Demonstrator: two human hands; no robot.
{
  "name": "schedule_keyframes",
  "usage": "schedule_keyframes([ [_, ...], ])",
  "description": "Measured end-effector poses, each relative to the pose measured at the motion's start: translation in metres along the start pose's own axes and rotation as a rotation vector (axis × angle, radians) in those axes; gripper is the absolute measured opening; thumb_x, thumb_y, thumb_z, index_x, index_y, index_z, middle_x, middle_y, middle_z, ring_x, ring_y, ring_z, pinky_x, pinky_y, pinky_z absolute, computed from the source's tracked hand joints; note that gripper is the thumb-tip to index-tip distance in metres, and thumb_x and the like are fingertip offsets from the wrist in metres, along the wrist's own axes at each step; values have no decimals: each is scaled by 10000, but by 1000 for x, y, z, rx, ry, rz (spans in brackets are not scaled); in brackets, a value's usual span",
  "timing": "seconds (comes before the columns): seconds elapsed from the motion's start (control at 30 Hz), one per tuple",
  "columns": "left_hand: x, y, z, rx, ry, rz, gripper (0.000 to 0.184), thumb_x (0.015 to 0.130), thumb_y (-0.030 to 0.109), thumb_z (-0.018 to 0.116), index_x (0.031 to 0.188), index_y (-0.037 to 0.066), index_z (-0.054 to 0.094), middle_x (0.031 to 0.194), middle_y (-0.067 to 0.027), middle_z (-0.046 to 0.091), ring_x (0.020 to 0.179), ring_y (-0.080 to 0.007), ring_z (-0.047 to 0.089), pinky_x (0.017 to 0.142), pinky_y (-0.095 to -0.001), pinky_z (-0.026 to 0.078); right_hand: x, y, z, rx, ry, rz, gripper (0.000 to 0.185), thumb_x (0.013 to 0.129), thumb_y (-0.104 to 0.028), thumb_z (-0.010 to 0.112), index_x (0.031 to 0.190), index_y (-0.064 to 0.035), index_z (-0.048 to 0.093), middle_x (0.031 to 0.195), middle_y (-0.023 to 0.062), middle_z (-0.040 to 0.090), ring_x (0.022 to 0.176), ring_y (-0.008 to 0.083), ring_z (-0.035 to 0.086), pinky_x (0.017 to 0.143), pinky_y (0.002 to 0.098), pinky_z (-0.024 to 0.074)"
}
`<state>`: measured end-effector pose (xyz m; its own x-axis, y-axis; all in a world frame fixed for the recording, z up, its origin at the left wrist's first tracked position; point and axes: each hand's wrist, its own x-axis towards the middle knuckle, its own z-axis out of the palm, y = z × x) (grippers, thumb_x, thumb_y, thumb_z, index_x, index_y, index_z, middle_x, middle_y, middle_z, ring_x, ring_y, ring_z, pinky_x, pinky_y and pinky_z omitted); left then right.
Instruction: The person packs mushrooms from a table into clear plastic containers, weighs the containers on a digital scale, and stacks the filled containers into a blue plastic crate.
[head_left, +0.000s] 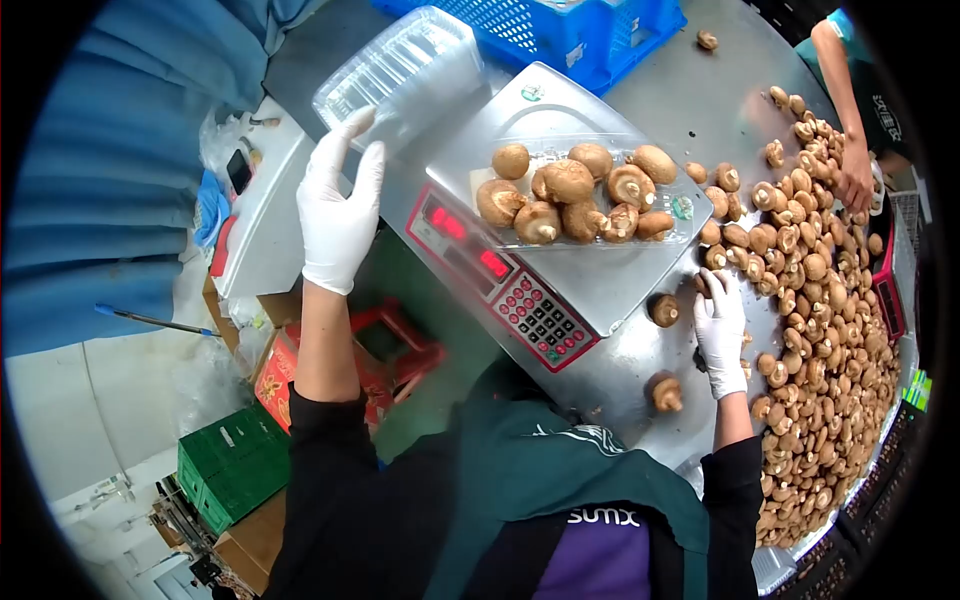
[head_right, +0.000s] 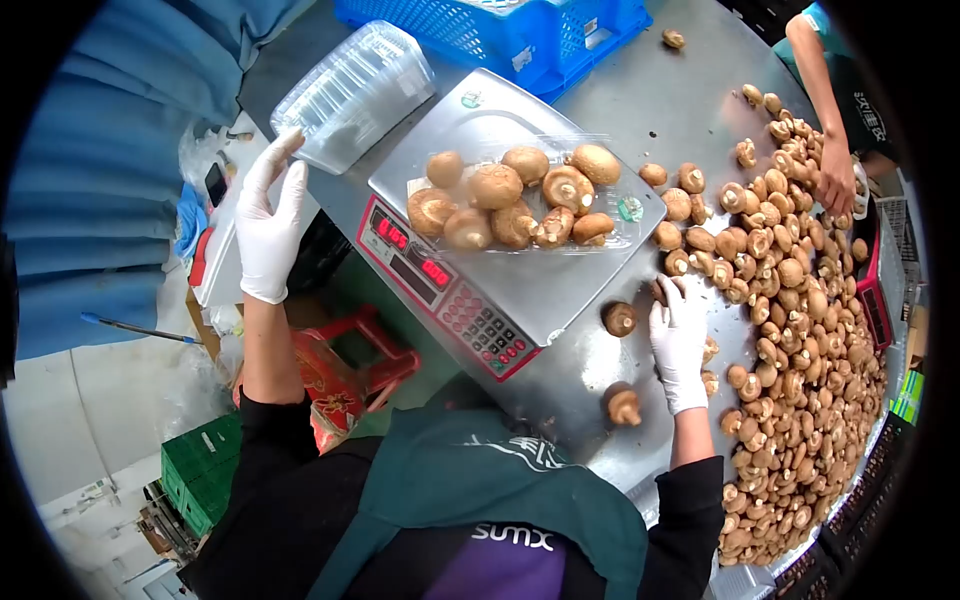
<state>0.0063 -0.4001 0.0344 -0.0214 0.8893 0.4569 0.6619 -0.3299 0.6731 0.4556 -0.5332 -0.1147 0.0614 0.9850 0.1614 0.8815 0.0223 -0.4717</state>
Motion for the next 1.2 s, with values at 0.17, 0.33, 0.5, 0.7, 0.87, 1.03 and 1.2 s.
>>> schedule_keyframes([
  [0.17, -10, 7, 20, 67, -101, 24, 313, 935, 131, 655, 1238, 56, 651, 1209, -127, 672, 1148, -255, 629, 1012, -347, 455, 10, -21, -33, 304, 63, 210, 368, 907, -31, 636, 1274, -57, 630, 1184, 104, 640, 1073, 190, 627, 895, 296, 514],
  [0.33, -20, 12, 44, -7, -204, 26, 323, 941, 86, 627, 1261, 52, 642, 1227, -113, 664, 1153, -220, 611, 1020, -335, 443, 54, -86, -56, 650, 141, 209, 357, 939, -80, 651, 1294, -63, 622, 1143, 55, 674, 1015, 106, 631, 893, 265, 506],
  [0.5, -34, 21, 77, 3, -278, 108, 359, 912, 85, 644, 1270, 77, 634, 1338, -163, 587, 1252, -316, 550, 1074, -391, 408, 105, -154, -40, 598, 53, -29, 295, 908, -135, 688, 1198, -91, 658, 1016, 75, 716, 882, 138, 677, 784, 272, 535],
  [0.7, -34, 15, 91, -35, -233, 59, 357, 883, 122, 678, 1234, 72, 642, 1335, -156, 554, 1236, -339, 510, 1053, -403, 410, 125, -153, 4, 77, 169, -411, 134, 824, -152, 701, 950, -114, 675, 990, 89, 631, 994, 304, 580, 849, 424, 485],
  [0.87, -25, 3, 65, 66, -124, 33, 330, 937, 89, 622, 1264, 43, 629, 1334, -159, 588, 1260, -294, 545, 1091, -370, 393, 128, -137, -32, 118, 284, -358, 271, 866, -131, 685, 1130, -71, 686, 1066, 113, 637, 1003, 308, 586, 897, 401, 475],
  [1.03, -22, -38, 14, -67, 62, -236, 314, 970, 132, 607, 1278, 75, 635, 1283, -102, 618, 1218, -215, 568, 1050, -356, 428, 104, -78, -76, 335, 176, 145, 230, 944, -113, 630, 1154, -46, 693, 1120, 84, 677, 1035, 168, 624, 921, 296, 478],
  [1.2, -17, -41, -23, -122, 143, -271, 311, 999, 142, 577, 1288, 36, 623, 1246, -90, 635, 1161, -184, 595, 1021, -326, 454, 77, -37, -70, 448, 118, 243, 255, 964, -99, 622, 1204, -35, 679, 1144, 43, 680, 999, 109, 617, 872, 246, 477],
])
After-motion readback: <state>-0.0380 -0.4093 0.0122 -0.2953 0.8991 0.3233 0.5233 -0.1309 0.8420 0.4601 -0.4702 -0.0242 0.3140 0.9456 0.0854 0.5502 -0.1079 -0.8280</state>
